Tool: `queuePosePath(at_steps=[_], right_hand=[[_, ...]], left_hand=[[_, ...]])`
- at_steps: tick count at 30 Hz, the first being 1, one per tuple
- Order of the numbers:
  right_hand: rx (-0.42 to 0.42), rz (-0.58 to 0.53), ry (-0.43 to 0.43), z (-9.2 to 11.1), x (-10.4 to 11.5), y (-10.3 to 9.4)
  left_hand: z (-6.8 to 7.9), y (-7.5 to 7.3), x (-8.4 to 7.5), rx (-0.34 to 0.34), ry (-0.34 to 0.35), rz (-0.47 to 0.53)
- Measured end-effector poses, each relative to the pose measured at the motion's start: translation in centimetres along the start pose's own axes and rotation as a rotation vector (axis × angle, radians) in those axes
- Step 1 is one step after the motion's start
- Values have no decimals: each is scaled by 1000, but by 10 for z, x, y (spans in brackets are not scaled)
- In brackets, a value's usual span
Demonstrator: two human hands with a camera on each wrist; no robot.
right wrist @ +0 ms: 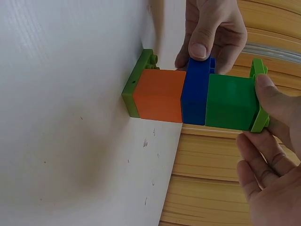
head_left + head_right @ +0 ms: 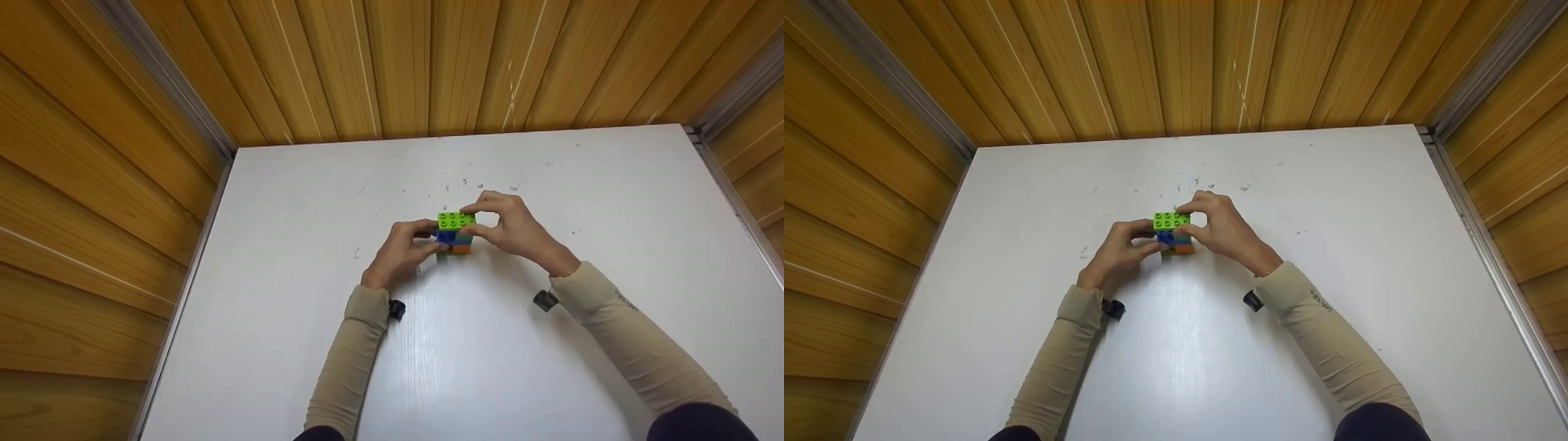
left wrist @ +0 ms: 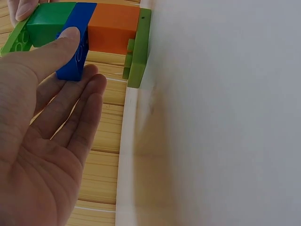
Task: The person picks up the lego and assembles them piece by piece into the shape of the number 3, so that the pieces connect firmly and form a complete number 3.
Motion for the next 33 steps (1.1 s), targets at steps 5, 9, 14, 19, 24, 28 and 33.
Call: queuePosePath(at_steps=[5, 9, 14, 19, 24, 28, 33], right_hand=[[17, -2, 13, 0, 0, 0], [22, -34, 9, 1, -2, 0], [9, -81, 17, 1, -4, -1], [17, -91, 5, -2, -3, 2], [27, -97, 9, -3, -1, 4], [23, -93, -5, -3, -2, 4], [3, -79, -17, -2, -4, 4]], left_hand=[[1, 0, 1, 5, 13, -21], [1, 0, 1, 2, 15, -11], [1, 0, 1, -3, 4, -15], [0, -2, 0, -21, 2, -35], [0, -2, 0, -15, 18, -43], [0, -2, 0, -16, 29, -40], [0, -1, 0, -13, 41, -24]])
Point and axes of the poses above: each hand's wrist, its own z-axis away from the middle knuckle, its own y-axis out of the palm, x = y × z, the point moved 2 cm from there along -z, towards the middle knuckle, and after that the axes turned 1 degree about y, right-handed, at the moved point
